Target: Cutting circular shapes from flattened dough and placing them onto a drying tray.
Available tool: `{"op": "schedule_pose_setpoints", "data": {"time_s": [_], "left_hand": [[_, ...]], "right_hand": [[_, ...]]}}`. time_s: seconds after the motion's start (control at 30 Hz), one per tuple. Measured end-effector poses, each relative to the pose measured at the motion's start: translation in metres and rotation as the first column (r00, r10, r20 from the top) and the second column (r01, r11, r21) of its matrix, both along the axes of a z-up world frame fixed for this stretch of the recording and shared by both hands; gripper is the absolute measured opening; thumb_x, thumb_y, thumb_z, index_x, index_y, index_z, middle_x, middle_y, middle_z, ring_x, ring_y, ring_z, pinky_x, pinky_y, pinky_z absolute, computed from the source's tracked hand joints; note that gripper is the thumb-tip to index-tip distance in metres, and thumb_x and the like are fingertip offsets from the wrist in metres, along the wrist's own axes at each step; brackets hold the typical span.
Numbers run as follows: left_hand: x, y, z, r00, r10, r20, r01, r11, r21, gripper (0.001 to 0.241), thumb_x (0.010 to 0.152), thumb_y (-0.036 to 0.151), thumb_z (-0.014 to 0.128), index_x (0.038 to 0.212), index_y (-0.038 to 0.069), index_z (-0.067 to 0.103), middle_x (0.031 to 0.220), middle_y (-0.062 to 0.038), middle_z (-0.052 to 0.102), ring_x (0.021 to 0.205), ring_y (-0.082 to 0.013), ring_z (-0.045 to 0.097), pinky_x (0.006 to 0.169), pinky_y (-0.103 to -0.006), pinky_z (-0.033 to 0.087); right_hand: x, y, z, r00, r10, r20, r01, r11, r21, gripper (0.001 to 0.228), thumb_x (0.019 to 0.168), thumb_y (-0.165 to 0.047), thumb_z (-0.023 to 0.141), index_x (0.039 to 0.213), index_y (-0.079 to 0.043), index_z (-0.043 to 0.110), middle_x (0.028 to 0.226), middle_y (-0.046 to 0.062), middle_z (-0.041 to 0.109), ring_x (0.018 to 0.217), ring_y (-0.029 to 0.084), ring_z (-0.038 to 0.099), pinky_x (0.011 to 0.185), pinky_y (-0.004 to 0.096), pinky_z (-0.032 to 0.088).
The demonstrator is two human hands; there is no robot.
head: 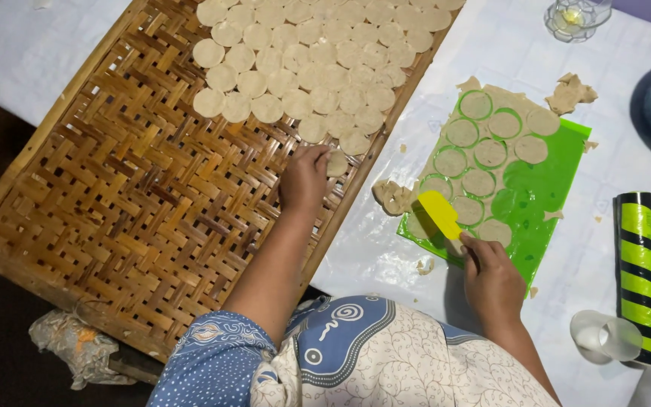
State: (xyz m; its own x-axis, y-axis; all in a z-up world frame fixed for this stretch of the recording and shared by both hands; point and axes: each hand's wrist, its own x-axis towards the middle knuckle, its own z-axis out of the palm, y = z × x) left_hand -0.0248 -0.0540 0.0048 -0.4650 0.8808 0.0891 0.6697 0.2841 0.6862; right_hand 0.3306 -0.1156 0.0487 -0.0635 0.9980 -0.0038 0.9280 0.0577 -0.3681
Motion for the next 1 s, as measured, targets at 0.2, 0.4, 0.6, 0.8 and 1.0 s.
{"op": "schedule_pose_setpoints", "data": {"time_s": [0.2,0.4,0.6,0.8,1.0], "left_hand": [[-0.012,0.017,-0.024,0.984,0.146,-0.106,-0.121,0.969,0.213,0.013,0.091,0.028,0.075,0.104,0.024,0.077,0.103,-0.001,0.062,0.104,-0.0272,0.069,0.086,-0.0398,0.06],[-0.008,0.025,-0.024,0.972,0.194,-0.13,-0.158,0.957,0.243,0.02,0.087,0.024,0.081,0.105,0.025,0.073,0.109,0.002,0.059,0.111,-0.027,0.068,0.091,-0.0424,0.06],[-0.007,0.02,-0.006,0.963,0.203,-0.179,-0.162,0.962,0.221,0.016,0.086,0.027,0.084,0.093,0.029,0.069,0.102,0.008,0.059,0.1,-0.0245,0.072,0.086,-0.0405,0.059],[-0.012,0.025,-0.023,0.96,0.25,-0.129,-0.199,0.928,0.314,0.008,0.093,0.031,0.08,0.098,0.03,0.074,0.106,0.008,0.059,0.103,-0.0216,0.071,0.089,-0.0366,0.057],[-0.01,0.018,-0.007,0.976,0.214,0.036,-0.21,0.894,0.395,0.007,0.097,0.018,0.077,0.103,0.017,0.074,0.105,-0.005,0.06,0.098,-0.0315,0.071,0.087,-0.0404,0.057]], "right_hand": [[0.013,-0.005,-0.013,0.999,-0.035,-0.012,0.036,0.998,0.043,0.017,0.105,-0.034,0.066,0.12,-0.036,0.073,0.106,-0.003,0.07,0.099,0.03,0.073,0.085,0.049,0.061],[0.032,-0.001,-0.014,0.996,-0.084,-0.024,0.086,0.99,0.113,0.018,0.106,-0.029,0.069,0.122,-0.033,0.074,0.108,-0.002,0.071,0.102,0.031,0.072,0.086,0.049,0.059],[0.074,0.033,-0.028,0.949,-0.285,0.136,0.243,0.933,0.264,0.014,0.107,-0.028,0.071,0.12,-0.031,0.075,0.101,-0.003,0.068,0.092,0.025,0.073,0.081,0.044,0.06],[0.101,0.086,-0.046,0.884,-0.322,0.338,0.238,0.934,0.268,0.008,0.101,-0.035,0.071,0.106,-0.034,0.076,0.091,-0.006,0.065,0.079,0.023,0.074,0.073,0.042,0.061],[0.107,0.115,-0.048,0.88,-0.275,0.388,0.184,0.949,0.255,0.009,0.099,-0.029,0.067,0.097,-0.029,0.076,0.087,-0.002,0.061,0.071,0.027,0.073,0.068,0.041,0.059]]}}
